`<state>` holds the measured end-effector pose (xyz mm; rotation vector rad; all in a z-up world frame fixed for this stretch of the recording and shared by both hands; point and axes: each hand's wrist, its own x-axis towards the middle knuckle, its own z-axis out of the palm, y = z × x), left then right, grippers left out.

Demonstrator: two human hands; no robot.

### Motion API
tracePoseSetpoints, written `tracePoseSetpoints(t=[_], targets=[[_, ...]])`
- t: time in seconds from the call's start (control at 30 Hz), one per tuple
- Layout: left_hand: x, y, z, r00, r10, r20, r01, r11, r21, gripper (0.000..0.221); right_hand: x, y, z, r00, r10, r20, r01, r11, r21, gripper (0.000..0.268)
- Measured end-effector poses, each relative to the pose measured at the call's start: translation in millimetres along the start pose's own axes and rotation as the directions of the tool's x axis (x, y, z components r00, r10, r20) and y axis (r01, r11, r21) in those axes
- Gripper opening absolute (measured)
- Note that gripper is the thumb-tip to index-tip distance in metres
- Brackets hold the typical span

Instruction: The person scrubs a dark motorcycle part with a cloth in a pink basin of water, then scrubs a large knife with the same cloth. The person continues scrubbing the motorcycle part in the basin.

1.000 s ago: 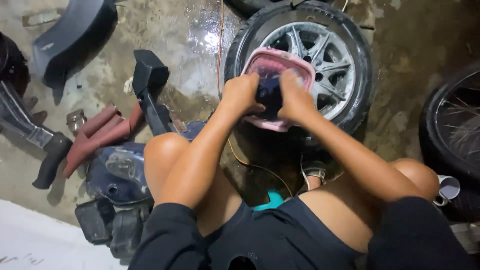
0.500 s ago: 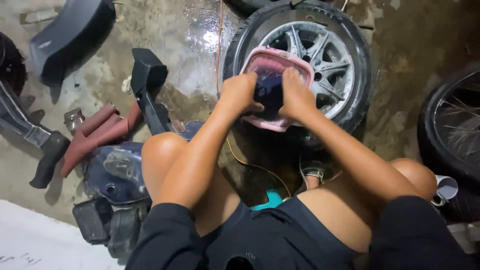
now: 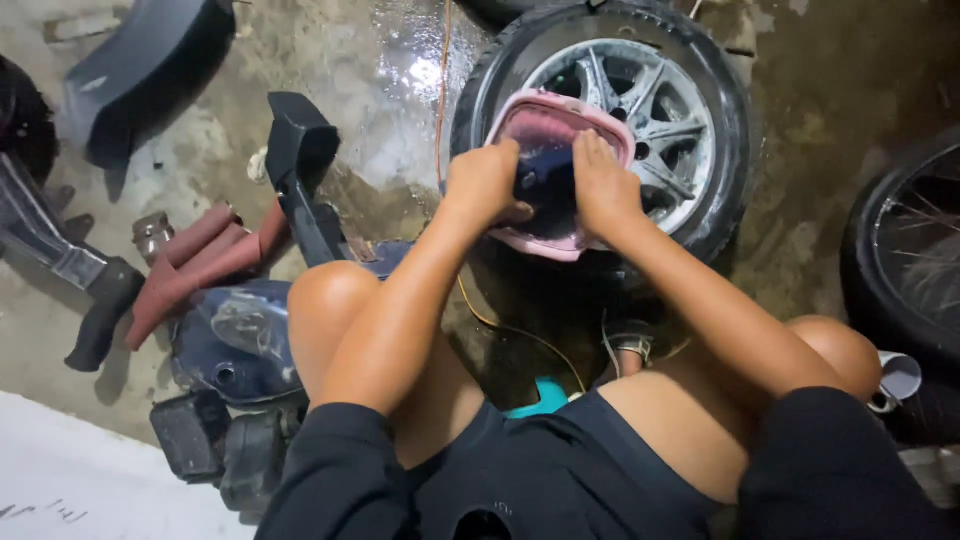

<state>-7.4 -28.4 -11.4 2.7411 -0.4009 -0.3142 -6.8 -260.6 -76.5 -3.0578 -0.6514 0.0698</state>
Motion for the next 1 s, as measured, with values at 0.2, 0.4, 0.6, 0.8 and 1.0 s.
tracePoseSetpoints(t=[0.2, 0.4, 0.6, 0.8, 1.0], targets=[[1.6, -0.9, 0.5, 1.000, 0.000, -0.005, 0.000, 1.000, -0.009, 0.079, -29.0, -53.0, -93.6, 0.956, -0.211, -0.202, 0.206, 0.977, -0.046, 0.067], [0.6, 0.3, 2.5, 1.000, 0.003, 0.002, -0.003, 1.000, -0.003, 0.078, -30.4, -53.8, -51.6, 0.950, -0.255, -0.181, 0.234, 0.964, -0.127, 0.062], [-4.5, 7.1, -13.9, 0.999, 0.016, 0.033, -0.015, 1.000, -0.022, 0.077, -31.0, -56.8, -67.7, 0.953, -0.242, -0.181, 0.226, 0.968, -0.106, 0.067], [-7.1, 7.2, -12.8, 0.998, -0.001, 0.064, 0.002, 1.000, -0.002, 0.072, -5.8, -9.5, -28.5, 0.995, -0.071, 0.070, 0.068, 0.997, 0.041, 0.127], [-0.7, 0.4, -2.1, 1.000, 0.031, 0.002, -0.031, 1.000, 0.000, 0.075, -25.4, -23.3, -65.3, 0.991, -0.131, -0.035, 0.133, 0.989, 0.058, 0.078]])
